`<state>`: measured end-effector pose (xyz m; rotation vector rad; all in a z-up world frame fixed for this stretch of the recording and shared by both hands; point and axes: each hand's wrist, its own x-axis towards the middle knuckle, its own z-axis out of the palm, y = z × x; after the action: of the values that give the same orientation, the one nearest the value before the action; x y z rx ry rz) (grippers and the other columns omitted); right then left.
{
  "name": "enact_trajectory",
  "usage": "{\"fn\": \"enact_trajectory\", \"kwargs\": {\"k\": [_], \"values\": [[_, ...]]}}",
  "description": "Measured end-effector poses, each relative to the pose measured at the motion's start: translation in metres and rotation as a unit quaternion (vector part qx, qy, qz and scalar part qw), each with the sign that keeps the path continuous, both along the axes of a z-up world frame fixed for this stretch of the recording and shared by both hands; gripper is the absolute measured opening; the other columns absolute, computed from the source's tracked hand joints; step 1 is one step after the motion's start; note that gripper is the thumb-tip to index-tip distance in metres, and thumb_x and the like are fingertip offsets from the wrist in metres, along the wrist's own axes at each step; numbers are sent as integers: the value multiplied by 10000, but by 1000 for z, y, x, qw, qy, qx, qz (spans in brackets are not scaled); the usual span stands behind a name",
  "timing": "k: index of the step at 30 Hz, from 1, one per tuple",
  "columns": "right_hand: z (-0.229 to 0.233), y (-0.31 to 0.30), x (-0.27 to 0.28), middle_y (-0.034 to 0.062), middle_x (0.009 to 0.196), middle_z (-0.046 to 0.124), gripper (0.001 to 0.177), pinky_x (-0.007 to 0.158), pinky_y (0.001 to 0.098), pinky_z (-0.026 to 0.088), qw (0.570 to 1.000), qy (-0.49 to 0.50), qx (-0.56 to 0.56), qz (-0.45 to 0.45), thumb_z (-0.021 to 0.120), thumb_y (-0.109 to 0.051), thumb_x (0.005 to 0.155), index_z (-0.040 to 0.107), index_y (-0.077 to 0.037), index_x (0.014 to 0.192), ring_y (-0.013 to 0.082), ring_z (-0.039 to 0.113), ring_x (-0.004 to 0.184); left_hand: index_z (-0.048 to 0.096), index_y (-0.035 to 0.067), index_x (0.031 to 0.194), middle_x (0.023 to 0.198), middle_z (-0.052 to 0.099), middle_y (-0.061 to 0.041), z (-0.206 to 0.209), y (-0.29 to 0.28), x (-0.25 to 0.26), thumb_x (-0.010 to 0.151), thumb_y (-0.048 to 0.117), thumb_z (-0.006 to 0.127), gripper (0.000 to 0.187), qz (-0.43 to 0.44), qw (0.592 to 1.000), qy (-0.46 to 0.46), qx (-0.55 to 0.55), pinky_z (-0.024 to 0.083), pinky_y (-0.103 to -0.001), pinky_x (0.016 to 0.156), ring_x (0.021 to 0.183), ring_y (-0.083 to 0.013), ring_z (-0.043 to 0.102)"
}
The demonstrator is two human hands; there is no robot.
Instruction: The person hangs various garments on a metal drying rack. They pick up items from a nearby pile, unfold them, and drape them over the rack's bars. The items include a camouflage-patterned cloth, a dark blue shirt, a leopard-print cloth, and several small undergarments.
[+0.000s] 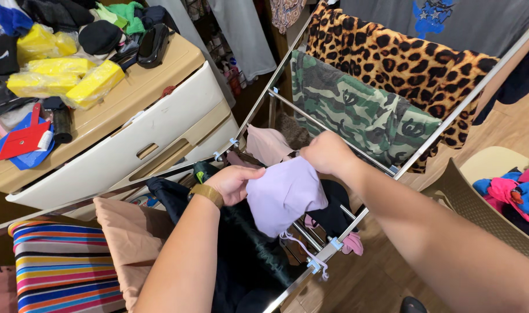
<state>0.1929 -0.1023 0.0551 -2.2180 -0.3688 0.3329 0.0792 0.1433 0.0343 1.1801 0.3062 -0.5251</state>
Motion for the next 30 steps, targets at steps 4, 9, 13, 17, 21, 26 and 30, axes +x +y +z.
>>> {"fn": "enact_trajectory", "kwargs": {"k": [4, 9, 13, 17, 21, 26, 30], "values": [[40, 1, -3, 196, 619, 658, 300, 628, 389, 526, 998, -62, 12, 13, 700, -211, 807, 718, 60, 680, 278, 624, 565, 607, -60, 1329, 1253, 712, -165, 21, -10, 0, 967, 325, 625, 529, -2, 995, -31, -92, 535, -413, 1003, 1118, -255, 702], [99, -4, -10, 105, 591, 641, 233, 565, 390, 493, 990, -46, 131, -6, 703, -176, 804, 727, 25, 690, 205, 579, 551, 597, -92, 1313, 1262, 699, -207, 75, -14, 7, 1013, 342, 581, 528, 20, 977, -118, -175, 538, -423, 1025, 1137, -288, 701], [131, -9, -19, 101, 592, 565, 220, 503, 439, 370, 981, -25, 191, -4, 707, -141, 829, 715, 49, 720, 218, 472, 524, 614, -82, 1293, 1239, 707, -201, 103, -11, 3, 1011, 335, 602, 504, 48, 979, -152, -129, 545, -426, 996, 1104, -276, 704], [119, -6, -25, 126, 557, 637, 223, 544, 377, 500, 990, -106, 89, 15, 705, -185, 791, 725, 5, 676, 206, 586, 509, 632, -77, 1261, 1203, 720, -199, 87, -10, -4, 993, 329, 611, 487, 53, 987, -114, -100, 561, -419, 965, 1066, -272, 719], [67, -4, -28, 151, 558, 646, 280, 558, 371, 506, 995, -52, 79, 23, 703, -196, 801, 698, 19, 622, 214, 617, 522, 658, -75, 1231, 1146, 736, -195, 45, -7, -13, 965, 336, 649, 491, 50, 998, -36, -31, 576, -405, 894, 982, -264, 733], [33, -6, -22, 86, 633, 660, 189, 528, 371, 478, 959, 98, 263, -46, 658, -121, 820, 703, 10, 692, 179, 597, 563, 616, -2, 1341, 1256, 707, -126, 32, -15, -31, 820, 346, 814, 657, -140, 982, -53, 117, 513, -357, 992, 1114, -199, 663], [57, 0, -18, 56, 652, 637, 169, 544, 325, 444, 948, 15, 319, 16, 653, -87, 840, 703, 22, 721, 142, 562, 599, 563, 32, 1435, 1354, 696, -82, 70, -33, -44, 727, 428, 846, 859, -224, 915, -181, 282, 449, -331, 1093, 1245, -170, 626]]}}
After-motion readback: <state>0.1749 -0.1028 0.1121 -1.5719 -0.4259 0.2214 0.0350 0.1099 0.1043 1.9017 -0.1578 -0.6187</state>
